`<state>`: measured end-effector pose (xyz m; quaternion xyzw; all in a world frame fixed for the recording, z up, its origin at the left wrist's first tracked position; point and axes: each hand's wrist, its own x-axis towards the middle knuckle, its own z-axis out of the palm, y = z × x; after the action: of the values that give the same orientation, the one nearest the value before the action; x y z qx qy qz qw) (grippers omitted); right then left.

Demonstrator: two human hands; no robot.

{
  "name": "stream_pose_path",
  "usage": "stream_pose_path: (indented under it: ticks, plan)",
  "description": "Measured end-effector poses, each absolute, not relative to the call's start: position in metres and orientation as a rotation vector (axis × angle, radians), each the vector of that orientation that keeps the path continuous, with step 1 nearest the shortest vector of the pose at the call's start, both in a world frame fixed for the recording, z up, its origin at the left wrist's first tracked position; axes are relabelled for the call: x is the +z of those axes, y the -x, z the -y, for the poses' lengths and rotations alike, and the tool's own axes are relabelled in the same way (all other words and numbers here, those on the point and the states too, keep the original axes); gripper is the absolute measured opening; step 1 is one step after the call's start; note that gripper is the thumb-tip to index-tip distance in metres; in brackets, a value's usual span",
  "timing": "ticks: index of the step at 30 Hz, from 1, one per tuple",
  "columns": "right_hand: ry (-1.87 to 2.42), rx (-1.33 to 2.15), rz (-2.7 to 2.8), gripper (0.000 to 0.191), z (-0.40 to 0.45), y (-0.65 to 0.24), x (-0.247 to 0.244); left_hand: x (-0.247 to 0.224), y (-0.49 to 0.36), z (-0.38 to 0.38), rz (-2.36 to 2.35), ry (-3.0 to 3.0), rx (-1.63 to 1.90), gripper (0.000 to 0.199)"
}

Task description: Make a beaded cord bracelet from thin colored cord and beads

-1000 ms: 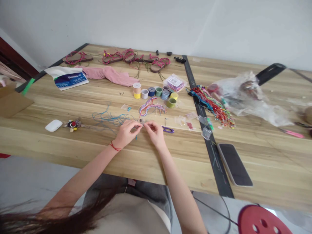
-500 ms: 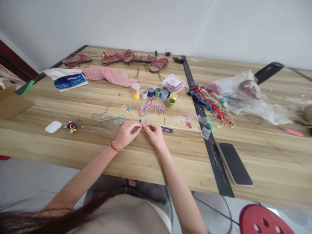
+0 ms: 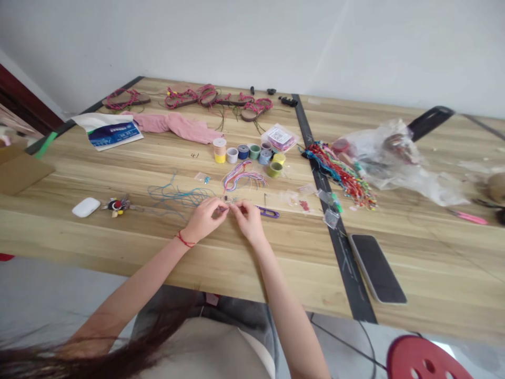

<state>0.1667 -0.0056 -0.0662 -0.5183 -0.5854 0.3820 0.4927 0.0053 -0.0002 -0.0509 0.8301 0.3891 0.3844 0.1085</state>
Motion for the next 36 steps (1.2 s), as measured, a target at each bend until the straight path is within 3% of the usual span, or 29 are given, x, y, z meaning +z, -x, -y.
stream_pose_path:
  ticks: [19, 28, 36]
  plan:
    - [1.265, 0.919, 1.464, 0.028, 0.006, -0.163, -0.067, -0.054, -0.007, 0.0, -1.164, -2.434, 1.126, 0.014]
    - [1.29, 0.879, 1.259, 0.037, -0.003, -0.18, -0.065, -0.056, -0.005, 0.001, -1.148, -2.501, 1.101, 0.013]
    - [1.301, 0.994, 1.425, 0.049, 0.003, -0.171, -0.064, -0.055, -0.004, 0.0, -1.178, -2.516, 1.164, 0.006]
